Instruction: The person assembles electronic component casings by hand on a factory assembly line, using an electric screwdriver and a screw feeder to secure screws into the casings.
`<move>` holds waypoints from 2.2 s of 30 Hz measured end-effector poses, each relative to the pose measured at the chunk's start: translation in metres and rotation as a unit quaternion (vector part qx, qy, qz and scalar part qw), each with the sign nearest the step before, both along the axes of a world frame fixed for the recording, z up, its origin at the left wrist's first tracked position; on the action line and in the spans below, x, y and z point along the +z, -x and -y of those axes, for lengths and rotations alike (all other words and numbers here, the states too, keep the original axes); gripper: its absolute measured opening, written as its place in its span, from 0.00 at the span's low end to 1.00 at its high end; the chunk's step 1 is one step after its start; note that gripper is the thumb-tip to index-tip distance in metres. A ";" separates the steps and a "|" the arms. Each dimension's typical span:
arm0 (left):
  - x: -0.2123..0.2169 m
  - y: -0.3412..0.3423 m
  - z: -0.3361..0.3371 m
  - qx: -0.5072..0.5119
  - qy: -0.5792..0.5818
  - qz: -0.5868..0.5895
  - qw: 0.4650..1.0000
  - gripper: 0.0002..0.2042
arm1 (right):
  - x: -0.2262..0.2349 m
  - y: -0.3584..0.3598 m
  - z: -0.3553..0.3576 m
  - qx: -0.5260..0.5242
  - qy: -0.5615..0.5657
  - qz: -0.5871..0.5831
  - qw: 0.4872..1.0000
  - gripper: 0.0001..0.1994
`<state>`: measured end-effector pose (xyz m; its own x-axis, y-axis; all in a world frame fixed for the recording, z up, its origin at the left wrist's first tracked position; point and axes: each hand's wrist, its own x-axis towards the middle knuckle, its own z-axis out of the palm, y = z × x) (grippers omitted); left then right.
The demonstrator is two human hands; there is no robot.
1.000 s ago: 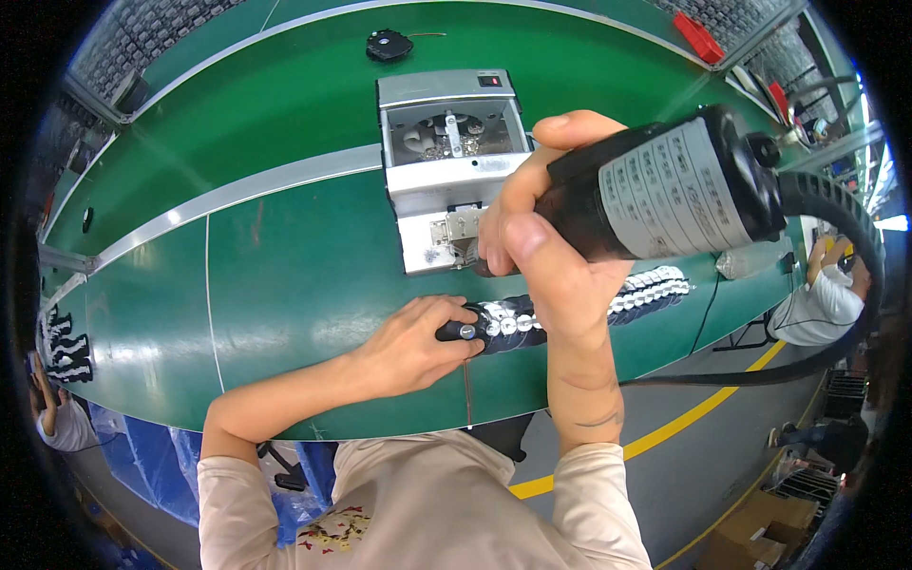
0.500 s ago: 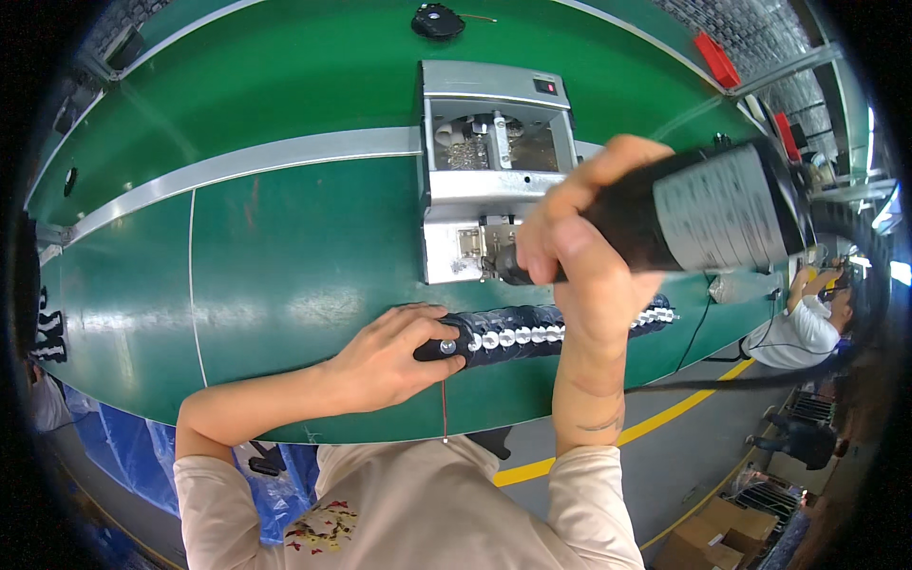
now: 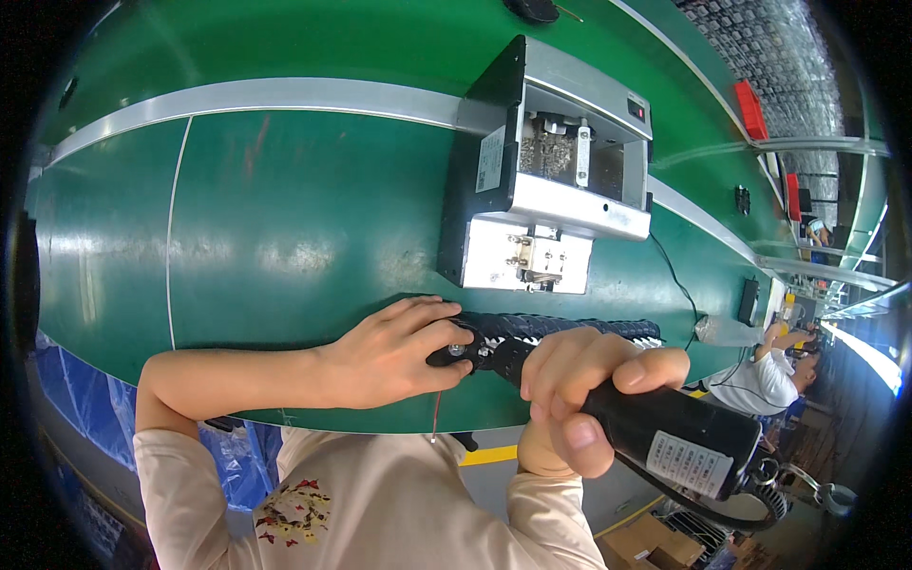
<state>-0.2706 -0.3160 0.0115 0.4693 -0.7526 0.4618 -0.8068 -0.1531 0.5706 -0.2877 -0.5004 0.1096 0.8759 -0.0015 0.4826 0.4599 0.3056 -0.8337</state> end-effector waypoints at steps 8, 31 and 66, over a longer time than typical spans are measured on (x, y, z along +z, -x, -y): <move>0.001 0.002 0.003 0.019 0.020 0.002 1.000 0.04 | -0.003 0.004 -0.012 -0.041 0.049 -0.001 0.998 0.19; -0.002 0.000 0.000 -0.006 -0.001 0.012 1.000 0.14 | 0.030 -0.039 0.021 -0.077 -0.026 0.092 0.992 0.25; 0.006 -0.002 -0.001 0.019 0.021 -0.099 0.995 0.21 | -0.005 0.024 -0.011 0.035 0.143 0.086 0.985 0.19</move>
